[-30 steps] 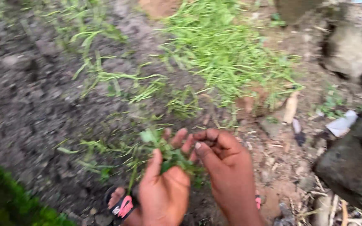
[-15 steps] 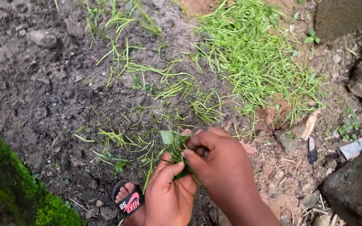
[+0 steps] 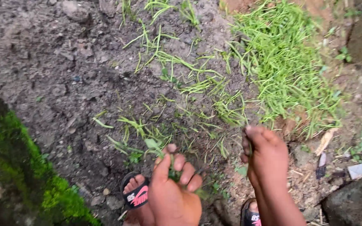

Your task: Picking or sorting green plant stems on the ground in an outdoor area.

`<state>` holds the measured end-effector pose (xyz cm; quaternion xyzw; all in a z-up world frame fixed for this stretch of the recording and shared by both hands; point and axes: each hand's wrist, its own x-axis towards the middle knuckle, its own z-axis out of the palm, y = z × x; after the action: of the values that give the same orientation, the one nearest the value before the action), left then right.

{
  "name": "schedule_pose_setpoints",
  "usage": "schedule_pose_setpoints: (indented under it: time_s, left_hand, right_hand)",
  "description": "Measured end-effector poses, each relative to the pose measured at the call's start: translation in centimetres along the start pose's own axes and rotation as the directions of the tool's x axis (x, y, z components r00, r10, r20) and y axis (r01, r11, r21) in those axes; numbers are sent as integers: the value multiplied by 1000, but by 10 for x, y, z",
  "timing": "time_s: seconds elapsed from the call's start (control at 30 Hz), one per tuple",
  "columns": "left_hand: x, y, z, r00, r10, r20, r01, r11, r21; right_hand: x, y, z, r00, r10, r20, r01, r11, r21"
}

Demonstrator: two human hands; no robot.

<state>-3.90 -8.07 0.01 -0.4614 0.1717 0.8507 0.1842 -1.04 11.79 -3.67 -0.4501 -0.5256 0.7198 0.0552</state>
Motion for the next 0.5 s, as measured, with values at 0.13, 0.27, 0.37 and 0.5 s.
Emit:
schedule_pose_setpoints:
  time_s: [0.13,0.27,0.37,0.5]
  left_hand:
    - [6,3,6,999,-37,6,36,999,6]
    - [-6,-3,14,1000,-13,-19,14,998,60]
    - [-5,-9,13,999,-1,-36,3,998,64]
    - [-11,-11,20,996,-8,-88,15,997,78]
  right_hand:
    - [51,63,-61,960,-85,-266,-106,768,-632]
    - [64,85,-59,971,-61,-230,-196,343,-919]
    - [89,82,-44,946,-84,-312,-283,254,-925]
    - [124,101,-61,978,-94,-188,-166,200,-965]
